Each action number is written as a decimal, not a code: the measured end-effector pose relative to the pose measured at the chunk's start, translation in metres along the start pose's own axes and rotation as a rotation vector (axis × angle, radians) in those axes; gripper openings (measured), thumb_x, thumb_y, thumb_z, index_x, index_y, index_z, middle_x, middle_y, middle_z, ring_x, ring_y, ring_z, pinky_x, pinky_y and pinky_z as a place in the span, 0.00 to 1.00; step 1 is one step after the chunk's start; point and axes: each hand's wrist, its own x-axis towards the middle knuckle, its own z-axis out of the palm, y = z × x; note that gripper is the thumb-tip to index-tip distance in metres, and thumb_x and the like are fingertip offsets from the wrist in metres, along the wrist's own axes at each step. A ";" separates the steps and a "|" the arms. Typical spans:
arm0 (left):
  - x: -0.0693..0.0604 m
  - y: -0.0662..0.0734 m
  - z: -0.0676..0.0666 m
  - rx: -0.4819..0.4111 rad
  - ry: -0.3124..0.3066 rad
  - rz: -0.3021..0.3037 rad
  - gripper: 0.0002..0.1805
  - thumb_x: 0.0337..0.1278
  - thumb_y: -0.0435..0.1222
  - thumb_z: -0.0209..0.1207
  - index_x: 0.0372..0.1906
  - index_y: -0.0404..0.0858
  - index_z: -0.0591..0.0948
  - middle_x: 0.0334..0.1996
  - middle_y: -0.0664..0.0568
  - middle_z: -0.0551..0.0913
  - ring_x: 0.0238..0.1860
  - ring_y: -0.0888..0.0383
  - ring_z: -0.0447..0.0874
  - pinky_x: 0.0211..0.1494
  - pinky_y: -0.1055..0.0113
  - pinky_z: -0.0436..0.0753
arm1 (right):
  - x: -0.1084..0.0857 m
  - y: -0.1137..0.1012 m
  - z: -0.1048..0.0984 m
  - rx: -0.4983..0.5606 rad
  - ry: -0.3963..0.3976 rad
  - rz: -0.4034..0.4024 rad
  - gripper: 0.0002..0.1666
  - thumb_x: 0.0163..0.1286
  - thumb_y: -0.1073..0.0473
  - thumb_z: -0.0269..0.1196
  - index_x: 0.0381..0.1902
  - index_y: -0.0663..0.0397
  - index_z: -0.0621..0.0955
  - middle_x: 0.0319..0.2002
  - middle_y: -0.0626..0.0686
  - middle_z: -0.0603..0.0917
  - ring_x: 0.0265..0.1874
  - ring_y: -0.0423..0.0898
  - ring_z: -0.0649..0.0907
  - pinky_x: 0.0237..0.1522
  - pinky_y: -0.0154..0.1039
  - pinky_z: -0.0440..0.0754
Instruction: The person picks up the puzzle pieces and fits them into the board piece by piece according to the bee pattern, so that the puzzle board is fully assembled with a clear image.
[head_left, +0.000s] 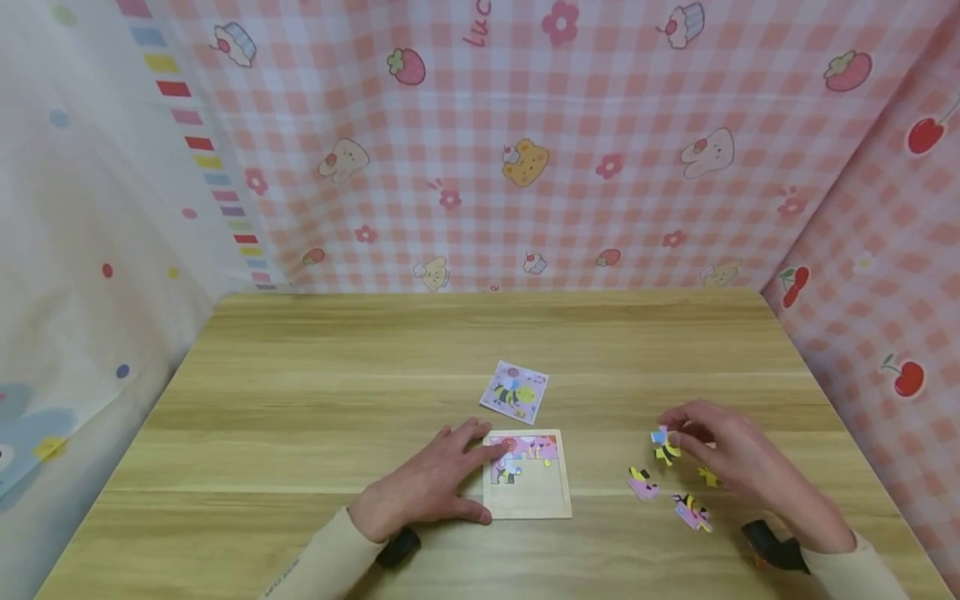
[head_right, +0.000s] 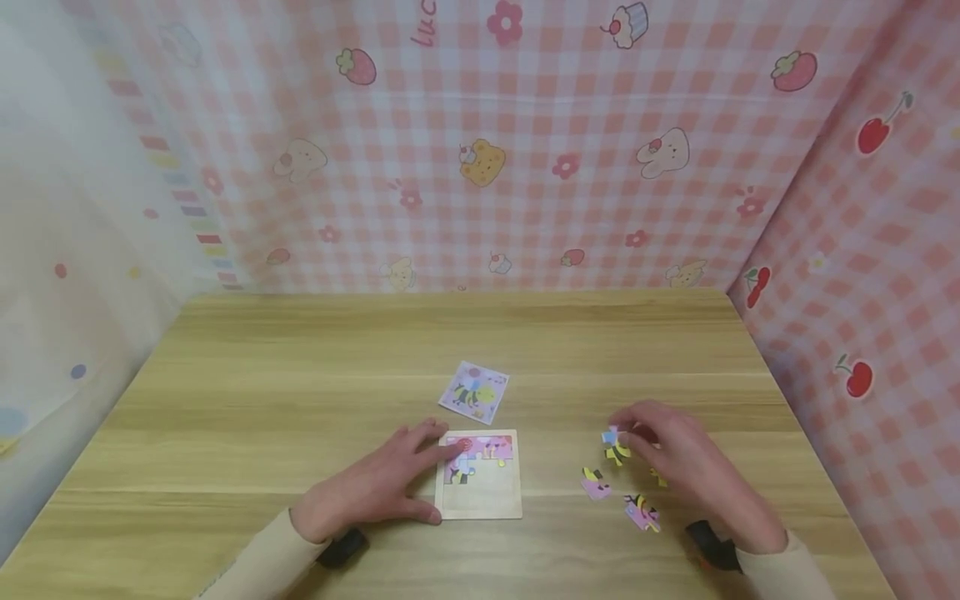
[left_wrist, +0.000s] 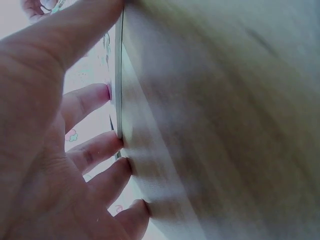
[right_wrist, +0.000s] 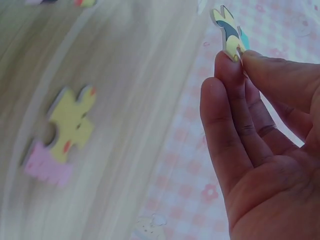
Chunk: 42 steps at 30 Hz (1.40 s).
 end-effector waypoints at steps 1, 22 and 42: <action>0.000 0.000 0.000 0.000 -0.003 -0.002 0.50 0.53 0.56 0.74 0.79 0.48 0.67 0.76 0.45 0.61 0.78 0.47 0.58 0.79 0.41 0.58 | 0.000 -0.002 0.001 -0.002 0.009 -0.012 0.13 0.65 0.72 0.70 0.45 0.53 0.86 0.37 0.44 0.87 0.34 0.31 0.82 0.32 0.32 0.84; 0.001 -0.002 0.001 -0.024 -0.023 -0.017 0.49 0.55 0.56 0.73 0.80 0.50 0.66 0.77 0.46 0.60 0.78 0.48 0.57 0.80 0.41 0.57 | 0.012 -0.031 0.007 0.021 0.080 -0.134 0.15 0.64 0.71 0.72 0.43 0.46 0.87 0.37 0.40 0.87 0.33 0.31 0.82 0.34 0.27 0.83; 0.002 -0.001 0.000 -0.023 -0.032 -0.026 0.49 0.54 0.55 0.74 0.80 0.50 0.66 0.77 0.47 0.60 0.78 0.49 0.57 0.81 0.43 0.56 | 0.024 -0.054 0.026 0.100 0.114 -0.067 0.11 0.66 0.65 0.73 0.39 0.40 0.89 0.36 0.34 0.88 0.34 0.33 0.86 0.34 0.32 0.86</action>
